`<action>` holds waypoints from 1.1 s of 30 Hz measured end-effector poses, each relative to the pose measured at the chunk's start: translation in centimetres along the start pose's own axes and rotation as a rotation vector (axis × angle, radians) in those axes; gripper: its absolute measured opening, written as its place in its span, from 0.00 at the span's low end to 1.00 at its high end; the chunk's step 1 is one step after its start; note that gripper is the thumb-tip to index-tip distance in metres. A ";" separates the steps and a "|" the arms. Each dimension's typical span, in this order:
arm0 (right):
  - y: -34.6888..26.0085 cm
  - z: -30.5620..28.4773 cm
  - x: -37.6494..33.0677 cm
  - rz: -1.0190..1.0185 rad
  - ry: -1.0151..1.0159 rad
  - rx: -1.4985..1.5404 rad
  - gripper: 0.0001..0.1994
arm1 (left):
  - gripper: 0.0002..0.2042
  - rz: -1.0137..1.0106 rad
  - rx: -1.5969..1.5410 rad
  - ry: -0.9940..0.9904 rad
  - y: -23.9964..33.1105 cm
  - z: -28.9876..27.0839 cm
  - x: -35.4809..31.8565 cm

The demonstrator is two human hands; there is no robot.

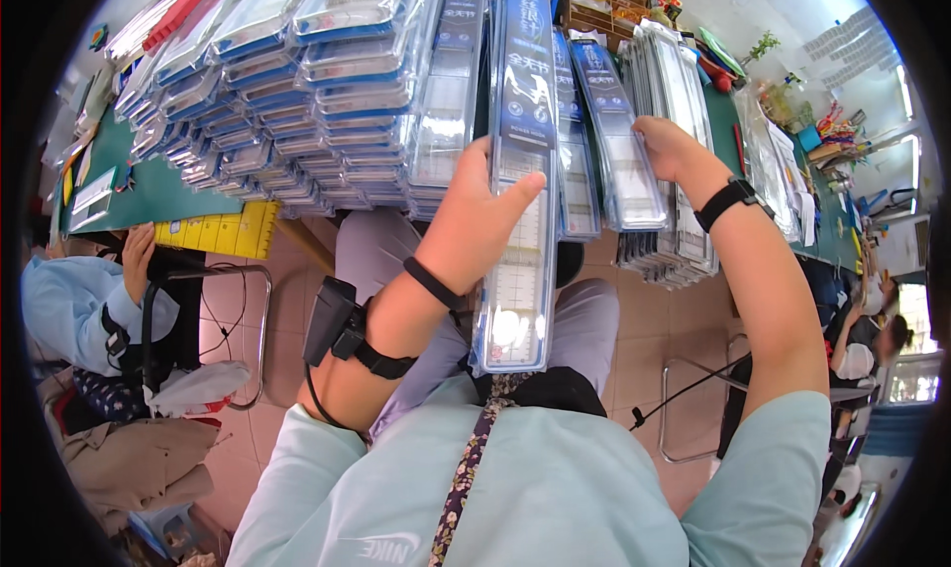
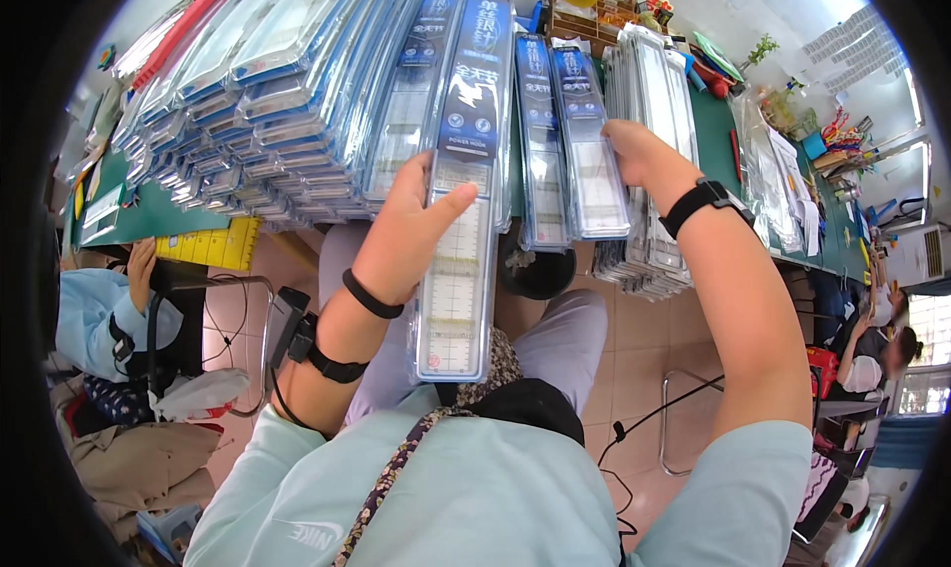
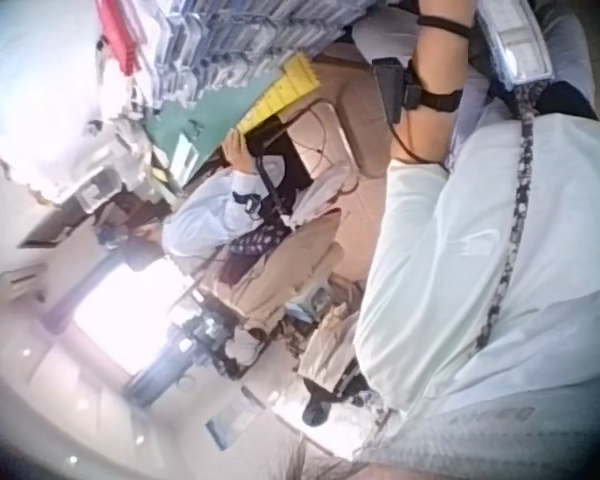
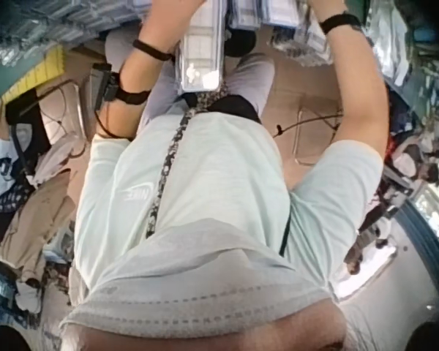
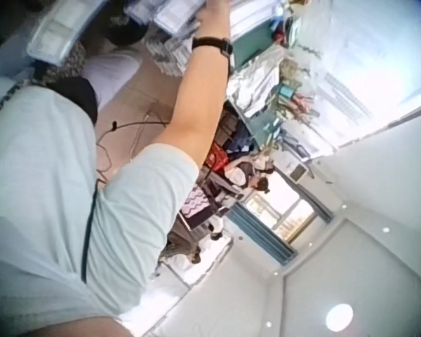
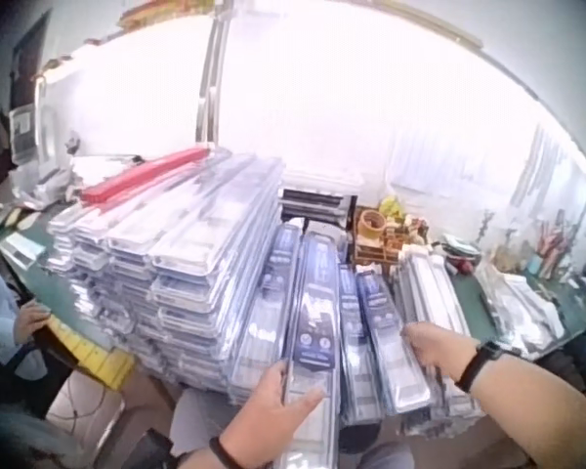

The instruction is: Organizing and stacking packaged items on a work table.

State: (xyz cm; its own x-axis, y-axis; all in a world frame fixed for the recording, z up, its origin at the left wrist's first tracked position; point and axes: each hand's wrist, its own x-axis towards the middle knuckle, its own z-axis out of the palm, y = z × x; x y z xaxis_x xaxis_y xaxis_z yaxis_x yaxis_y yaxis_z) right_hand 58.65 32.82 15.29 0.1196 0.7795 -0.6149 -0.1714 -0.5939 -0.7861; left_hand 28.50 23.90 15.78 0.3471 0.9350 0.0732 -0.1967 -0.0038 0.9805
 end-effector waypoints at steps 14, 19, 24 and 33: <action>3.5 0.1 6.6 -0.046 0.434 -0.965 0.16 | 0.27 -0.005 -0.002 -0.062 -1.9 0.3 -0.2; 5.8 4.1 3.1 -0.621 0.654 -1.405 0.18 | 0.26 -0.025 0.030 -0.041 -2.0 0.0 -0.5; 2.9 9.3 -2.9 -0.557 0.418 -1.673 0.17 | 0.26 -0.028 0.006 -0.045 -2.1 -0.2 -0.6; 7.7 13.6 -11.7 -0.391 -0.045 -0.040 0.22 | 0.24 0.029 -0.130 -0.119 -1.7 0.1 0.1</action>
State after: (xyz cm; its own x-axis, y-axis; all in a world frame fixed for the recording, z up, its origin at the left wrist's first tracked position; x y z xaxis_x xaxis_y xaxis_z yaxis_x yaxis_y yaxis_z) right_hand 42.65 21.84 17.33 0.1249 0.9560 -0.2656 -0.0836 -0.2566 -0.9629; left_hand 28.96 23.95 14.15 0.4439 0.8866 0.1299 -0.3226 0.0228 0.9463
